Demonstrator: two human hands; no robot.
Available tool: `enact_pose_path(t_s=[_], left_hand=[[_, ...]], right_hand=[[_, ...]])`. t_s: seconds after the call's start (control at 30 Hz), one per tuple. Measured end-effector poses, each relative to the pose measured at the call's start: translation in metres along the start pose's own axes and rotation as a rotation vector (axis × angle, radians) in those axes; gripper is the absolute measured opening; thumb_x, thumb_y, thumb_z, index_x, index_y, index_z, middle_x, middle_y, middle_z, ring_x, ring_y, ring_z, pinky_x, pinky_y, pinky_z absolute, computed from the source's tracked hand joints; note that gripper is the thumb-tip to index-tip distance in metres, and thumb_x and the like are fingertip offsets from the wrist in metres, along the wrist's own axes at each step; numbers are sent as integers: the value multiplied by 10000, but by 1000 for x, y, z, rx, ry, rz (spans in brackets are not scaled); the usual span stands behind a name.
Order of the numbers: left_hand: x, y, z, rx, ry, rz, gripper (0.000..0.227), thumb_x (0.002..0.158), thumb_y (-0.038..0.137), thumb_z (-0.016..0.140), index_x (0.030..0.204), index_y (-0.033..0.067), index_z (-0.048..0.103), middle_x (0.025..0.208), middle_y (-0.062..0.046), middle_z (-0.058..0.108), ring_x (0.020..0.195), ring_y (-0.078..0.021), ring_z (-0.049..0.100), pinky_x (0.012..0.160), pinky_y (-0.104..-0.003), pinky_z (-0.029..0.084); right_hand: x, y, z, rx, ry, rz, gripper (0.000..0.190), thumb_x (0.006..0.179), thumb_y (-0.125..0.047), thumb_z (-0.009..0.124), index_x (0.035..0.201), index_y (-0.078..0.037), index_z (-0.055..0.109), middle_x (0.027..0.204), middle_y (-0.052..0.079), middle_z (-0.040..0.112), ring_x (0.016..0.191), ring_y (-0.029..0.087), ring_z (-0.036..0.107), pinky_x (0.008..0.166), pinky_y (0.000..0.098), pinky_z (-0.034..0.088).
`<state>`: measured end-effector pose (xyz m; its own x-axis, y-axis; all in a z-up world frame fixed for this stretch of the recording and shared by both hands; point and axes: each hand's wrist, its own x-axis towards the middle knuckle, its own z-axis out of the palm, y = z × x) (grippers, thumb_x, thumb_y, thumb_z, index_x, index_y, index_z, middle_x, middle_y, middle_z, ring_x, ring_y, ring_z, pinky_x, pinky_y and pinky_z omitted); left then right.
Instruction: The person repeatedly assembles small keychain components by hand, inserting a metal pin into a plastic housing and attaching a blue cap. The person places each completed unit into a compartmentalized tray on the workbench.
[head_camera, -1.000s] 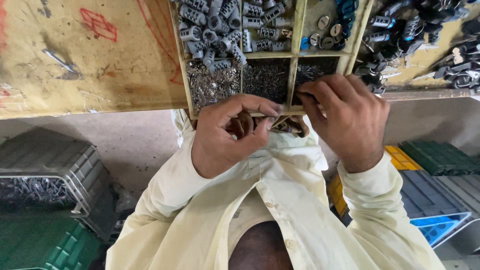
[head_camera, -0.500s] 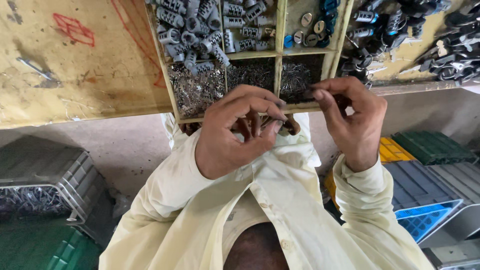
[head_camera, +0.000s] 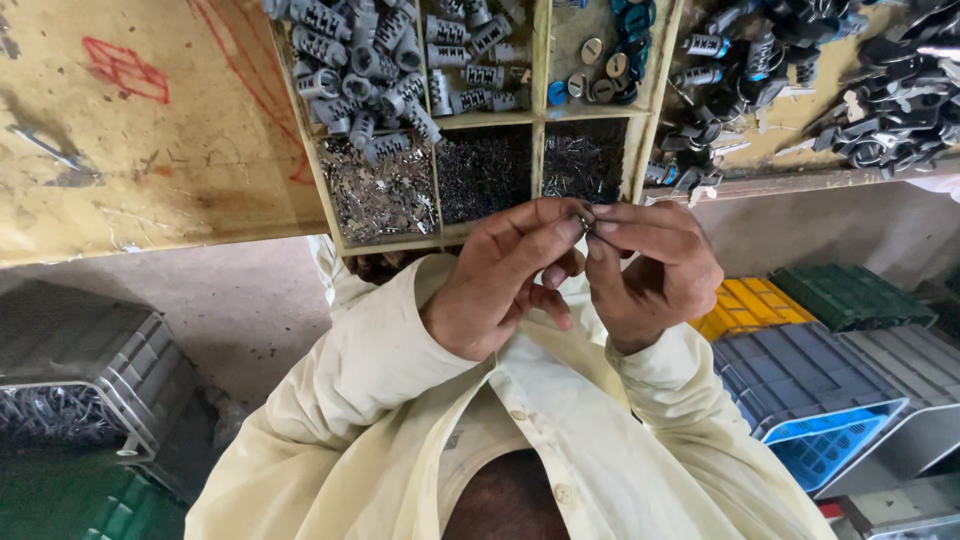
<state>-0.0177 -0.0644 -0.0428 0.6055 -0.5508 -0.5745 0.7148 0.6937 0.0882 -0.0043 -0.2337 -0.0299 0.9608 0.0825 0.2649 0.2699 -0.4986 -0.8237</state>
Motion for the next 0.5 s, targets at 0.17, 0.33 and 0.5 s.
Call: enact_pose_path(t_s=[0.17, 0.33, 0.5], left_hand=[[-3, 7, 3, 61, -6, 48, 305, 1051, 239, 650, 1284, 44, 639, 905, 5, 586, 788, -59, 560, 613, -285, 607], [-12, 34, 3, 359, -18, 160, 172, 1018, 136, 655, 1156, 37, 631, 1070, -11, 635, 860, -55, 622, 689, -242, 607], [-40, 64, 5, 980, 26, 411, 145, 927, 40, 751, 1054, 19, 686, 1111, -26, 639, 791, -16, 531, 674, -189, 451]], right_hand=[[0, -7, 1, -3, -7, 25, 219, 922, 67, 783, 1046, -27, 629, 1016, 163, 745, 848, 243, 736, 714, 312, 541], [19, -10, -1, -42, -145, -146, 234, 876, -6, 901, 979, -74, 703, 985, 113, 728, 802, 212, 711, 650, 308, 533], [51, -10, -10, -22, -417, -416, 242, 789, -96, 941, 957, -114, 767, 969, 34, 743, 720, 157, 680, 584, 298, 469]])
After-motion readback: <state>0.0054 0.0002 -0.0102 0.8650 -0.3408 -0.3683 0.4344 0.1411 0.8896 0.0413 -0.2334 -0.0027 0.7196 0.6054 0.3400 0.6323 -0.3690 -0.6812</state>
